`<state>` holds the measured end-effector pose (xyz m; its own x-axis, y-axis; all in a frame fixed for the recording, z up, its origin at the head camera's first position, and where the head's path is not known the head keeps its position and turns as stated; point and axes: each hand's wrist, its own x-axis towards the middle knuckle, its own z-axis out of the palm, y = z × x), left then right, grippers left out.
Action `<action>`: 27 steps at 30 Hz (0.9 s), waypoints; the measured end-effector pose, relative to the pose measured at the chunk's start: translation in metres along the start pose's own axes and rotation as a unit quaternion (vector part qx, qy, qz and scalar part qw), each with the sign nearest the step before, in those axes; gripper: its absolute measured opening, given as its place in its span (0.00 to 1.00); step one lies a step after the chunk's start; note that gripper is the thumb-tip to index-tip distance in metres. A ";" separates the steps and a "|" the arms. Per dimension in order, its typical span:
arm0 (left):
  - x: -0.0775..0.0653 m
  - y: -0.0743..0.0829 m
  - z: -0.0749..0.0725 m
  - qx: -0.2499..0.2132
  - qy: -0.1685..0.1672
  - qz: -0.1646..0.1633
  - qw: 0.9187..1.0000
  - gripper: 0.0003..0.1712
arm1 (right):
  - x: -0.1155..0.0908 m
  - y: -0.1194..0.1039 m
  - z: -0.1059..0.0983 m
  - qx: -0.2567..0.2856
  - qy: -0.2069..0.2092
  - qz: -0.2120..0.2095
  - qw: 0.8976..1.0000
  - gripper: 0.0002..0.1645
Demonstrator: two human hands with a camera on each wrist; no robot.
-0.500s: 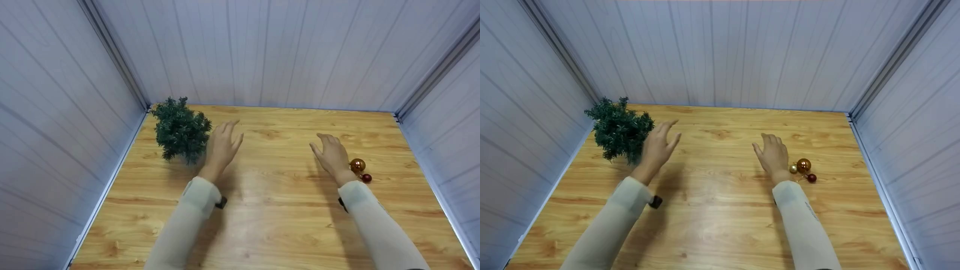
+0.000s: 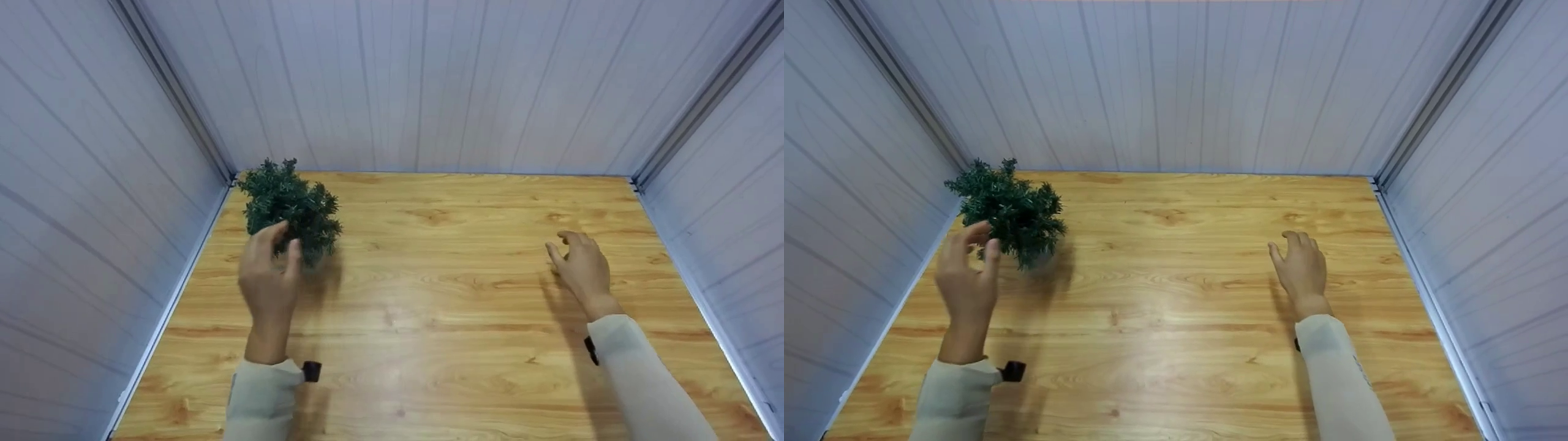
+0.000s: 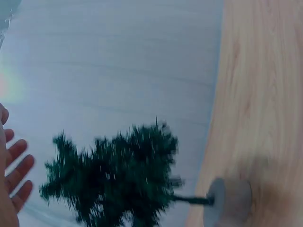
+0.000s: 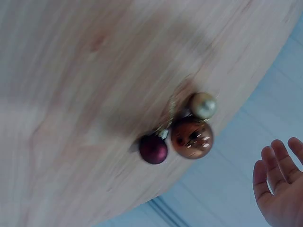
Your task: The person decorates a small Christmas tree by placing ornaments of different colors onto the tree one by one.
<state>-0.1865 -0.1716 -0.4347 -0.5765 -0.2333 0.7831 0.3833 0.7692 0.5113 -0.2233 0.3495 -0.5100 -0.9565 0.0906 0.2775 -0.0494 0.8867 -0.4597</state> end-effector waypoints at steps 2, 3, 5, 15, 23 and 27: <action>-0.002 -0.012 -0.008 -0.010 0.058 -0.018 0.998 0.14 | -0.003 0.007 -0.003 0.002 0.007 0.010 1.000 0.33; -0.003 -0.018 -0.012 -0.016 0.079 -0.030 0.996 0.14 | -0.004 0.011 -0.004 0.004 0.009 0.014 1.000 0.33; -0.004 -0.028 -0.018 -0.035 0.105 -0.065 0.992 0.17 | -0.008 0.019 -0.007 0.006 0.015 0.024 1.000 0.32; -0.017 -0.069 -0.013 -0.113 -0.001 -0.224 0.968 0.41 | -0.034 0.060 -0.019 -0.005 0.012 0.071 0.997 0.31; -0.018 -0.081 0.001 -0.142 -0.062 -0.265 0.952 0.42 | -0.044 0.075 -0.013 -0.020 -0.021 0.077 0.997 0.30; -0.017 -0.084 0.006 -0.152 -0.079 -0.265 0.949 0.43 | -0.047 0.079 -0.009 -0.019 -0.033 0.081 0.996 0.30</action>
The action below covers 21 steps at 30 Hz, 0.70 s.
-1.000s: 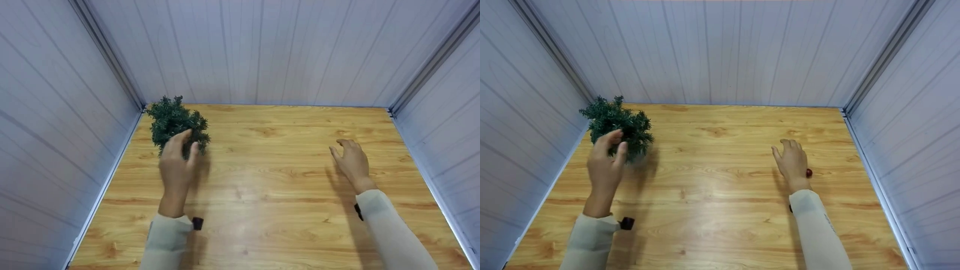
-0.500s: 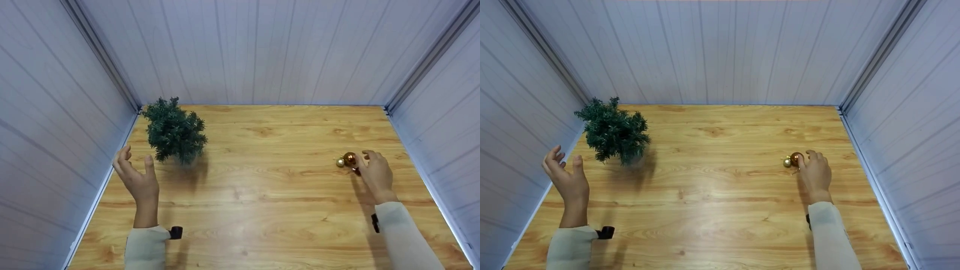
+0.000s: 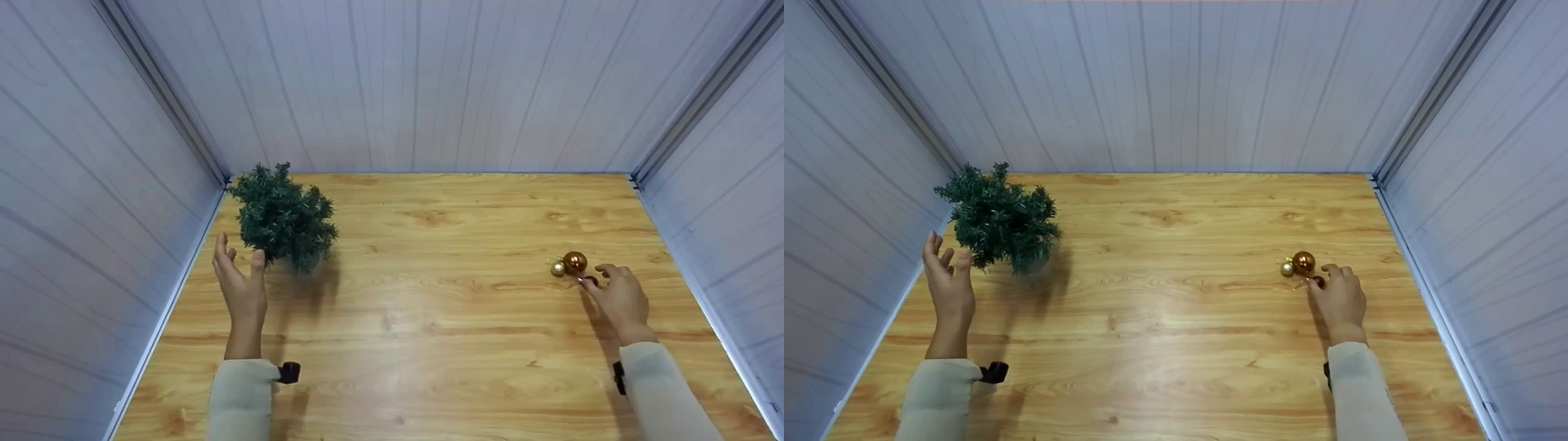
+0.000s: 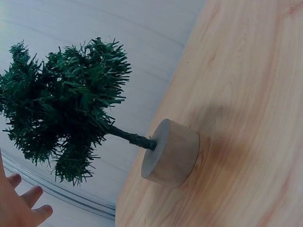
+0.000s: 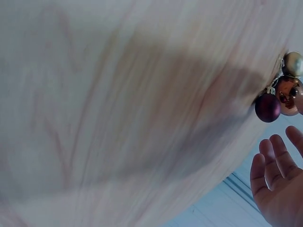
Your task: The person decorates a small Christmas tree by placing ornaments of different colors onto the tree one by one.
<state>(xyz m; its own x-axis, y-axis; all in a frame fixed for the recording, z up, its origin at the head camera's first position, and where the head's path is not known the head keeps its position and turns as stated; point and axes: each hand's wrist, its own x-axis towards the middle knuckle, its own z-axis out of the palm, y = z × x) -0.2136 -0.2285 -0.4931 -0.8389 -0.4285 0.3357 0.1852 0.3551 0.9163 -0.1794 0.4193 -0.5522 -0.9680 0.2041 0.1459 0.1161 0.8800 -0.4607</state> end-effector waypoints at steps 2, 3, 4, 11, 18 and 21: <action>0.002 -0.001 0.003 -0.001 -0.010 0.000 1.000 0.43 | -0.001 0.002 0.002 0.000 0.000 0.001 1.000 0.29; 0.002 -0.002 0.005 -0.001 -0.015 -0.001 1.000 0.43 | -0.001 0.003 0.002 0.001 -0.001 0.002 1.000 0.29; 0.003 -0.003 0.006 0.000 -0.020 -0.002 1.000 0.43 | -0.001 0.004 0.004 0.002 -0.001 0.002 1.000 0.28; 0.003 -0.008 0.014 0.033 -0.046 -0.035 0.998 0.47 | -0.002 0.009 0.010 0.009 -0.008 0.003 1.000 0.26; 0.007 -0.011 0.023 0.039 -0.061 -0.047 0.996 0.51 | -0.002 0.012 0.011 0.009 -0.011 0.003 1.000 0.27; 0.009 -0.011 0.026 0.036 -0.068 -0.066 0.995 0.53 | -0.001 0.011 0.012 0.010 -0.008 -0.001 1.000 0.28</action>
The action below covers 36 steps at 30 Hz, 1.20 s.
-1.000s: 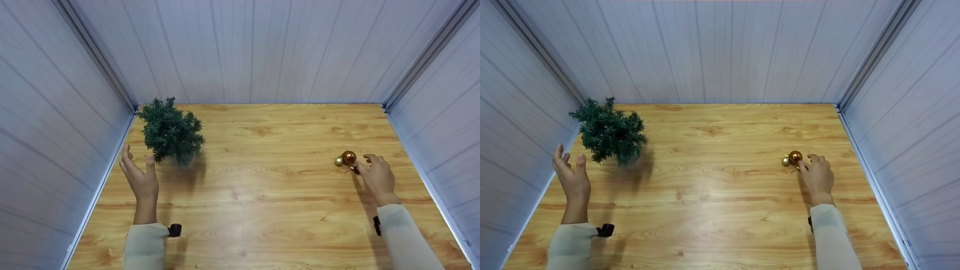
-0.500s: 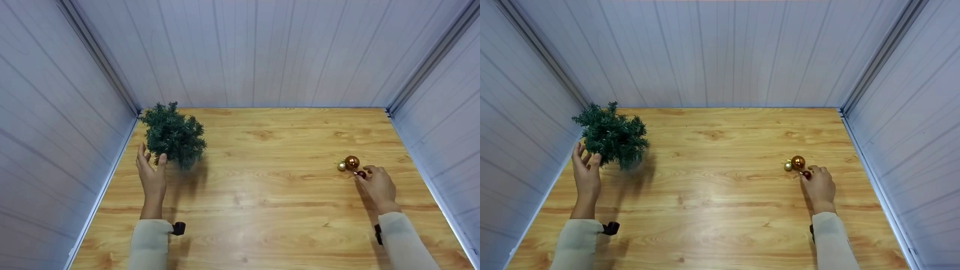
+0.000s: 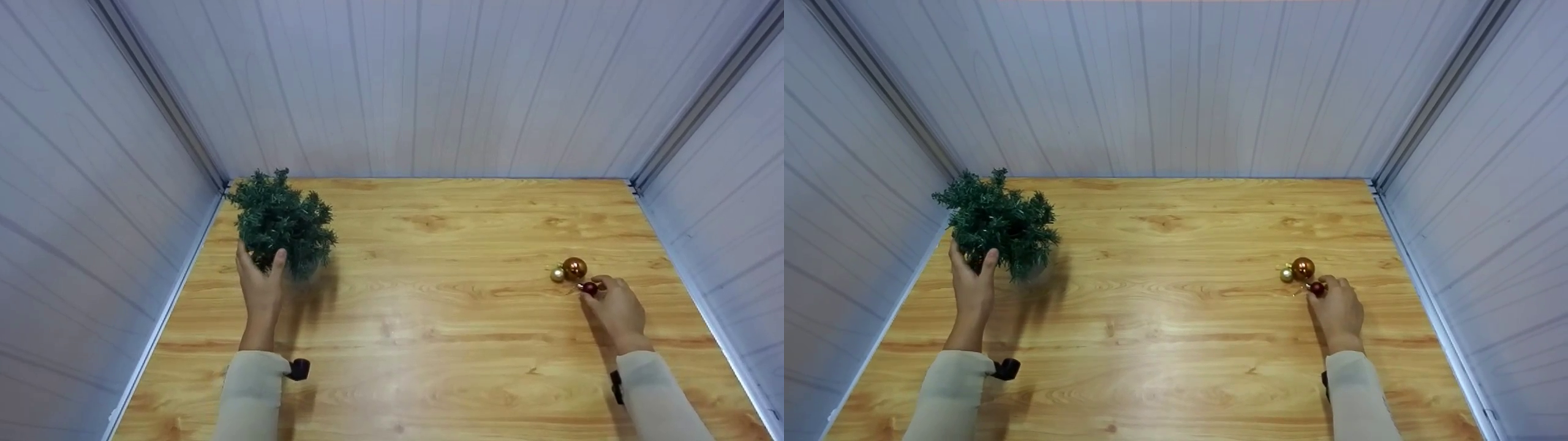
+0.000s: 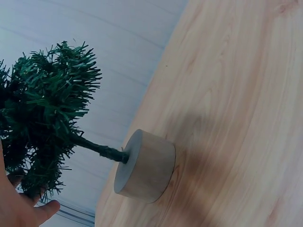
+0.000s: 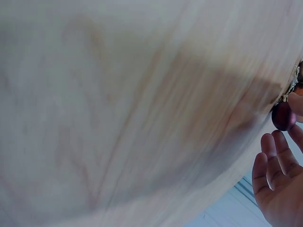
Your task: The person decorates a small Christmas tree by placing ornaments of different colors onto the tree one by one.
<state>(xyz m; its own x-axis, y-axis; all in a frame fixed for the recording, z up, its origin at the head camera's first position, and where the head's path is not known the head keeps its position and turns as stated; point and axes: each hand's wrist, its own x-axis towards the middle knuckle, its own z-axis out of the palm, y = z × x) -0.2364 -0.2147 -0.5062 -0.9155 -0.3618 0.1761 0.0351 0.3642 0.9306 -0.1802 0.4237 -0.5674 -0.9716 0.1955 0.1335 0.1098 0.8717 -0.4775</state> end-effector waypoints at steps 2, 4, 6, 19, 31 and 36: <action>0.000 -0.001 0.001 -0.001 0.000 -0.013 1.000 0.54 | 0.000 -0.001 0.001 -0.003 -0.002 -0.001 1.000 0.28; 0.001 -0.002 0.001 -0.002 0.002 -0.021 1.000 0.55 | 0.001 -0.003 0.002 -0.009 -0.004 -0.001 1.000 0.29; 0.002 -0.003 0.002 -0.003 0.005 -0.026 1.000 0.55 | 0.001 -0.004 0.002 -0.013 -0.005 0.000 1.000 0.28; 0.008 -0.010 0.009 -0.029 0.033 -0.013 0.999 0.50 | -0.002 0.000 0.002 -0.018 0.006 0.009 1.000 0.25; 0.016 -0.012 0.012 -0.053 0.042 0.002 0.998 0.46 | -0.007 0.001 -0.001 -0.008 0.004 0.020 1.000 0.27; 0.017 -0.018 0.010 -0.058 0.075 0.076 0.993 0.43 | -0.011 0.000 0.002 0.001 0.012 0.017 1.000 0.25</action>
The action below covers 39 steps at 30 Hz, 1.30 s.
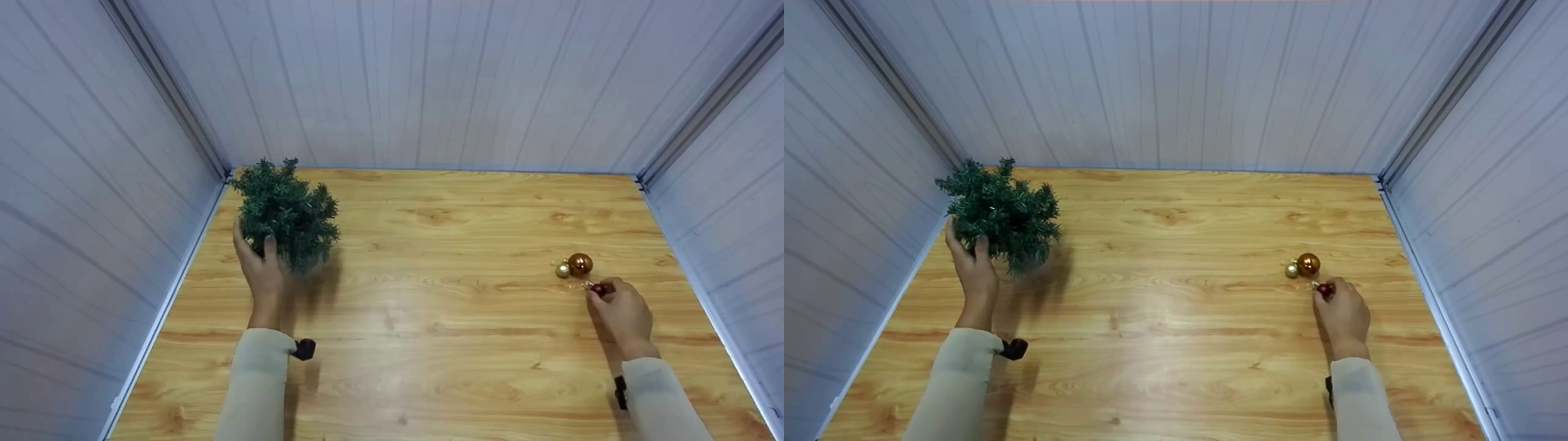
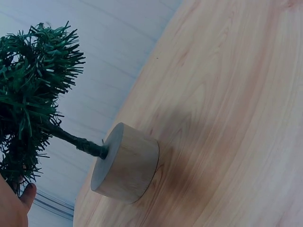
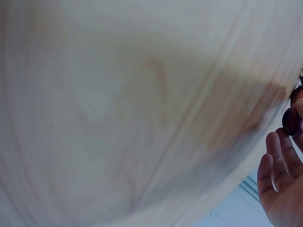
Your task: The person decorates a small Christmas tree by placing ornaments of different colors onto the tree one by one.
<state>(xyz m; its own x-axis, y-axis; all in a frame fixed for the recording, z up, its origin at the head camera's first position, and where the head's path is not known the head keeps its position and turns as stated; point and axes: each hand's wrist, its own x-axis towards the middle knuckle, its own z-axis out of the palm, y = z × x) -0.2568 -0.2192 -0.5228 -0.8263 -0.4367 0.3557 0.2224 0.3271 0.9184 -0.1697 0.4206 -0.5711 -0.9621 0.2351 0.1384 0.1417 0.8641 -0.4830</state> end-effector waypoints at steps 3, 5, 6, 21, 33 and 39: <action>0.002 -0.001 0.000 -0.017 0.013 0.033 0.999 0.45 | -0.003 0.000 0.002 0.008 0.010 -0.003 1.000 0.24; 0.003 -0.002 0.001 -0.022 0.017 0.032 0.999 0.46 | -0.005 -0.001 0.004 0.015 0.017 -0.003 1.000 0.23; 0.004 -0.002 0.002 -0.021 0.017 0.026 0.999 0.44 | -0.007 -0.002 0.005 0.017 0.020 -0.003 1.000 0.23; 0.020 -0.009 0.011 -0.056 0.002 0.030 0.998 0.69 | -0.016 -0.015 0.004 0.029 0.047 0.006 0.998 0.20; 0.030 -0.004 0.012 -0.004 -0.028 -0.087 0.996 0.32 | -0.006 -0.026 0.011 0.038 0.084 0.001 0.996 0.16; 0.029 -0.005 0.014 -0.012 -0.022 -0.103 0.994 0.32 | 0.013 -0.032 0.016 0.042 0.073 -0.020 0.996 0.15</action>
<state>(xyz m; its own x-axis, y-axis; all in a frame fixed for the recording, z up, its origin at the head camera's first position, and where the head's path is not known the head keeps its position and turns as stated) -0.2895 -0.2215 -0.5192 -0.8769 -0.4558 0.1526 0.0582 0.2146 0.9750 -0.1909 0.3891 -0.5680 -0.9214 0.2691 0.2805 0.0780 0.8349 -0.5449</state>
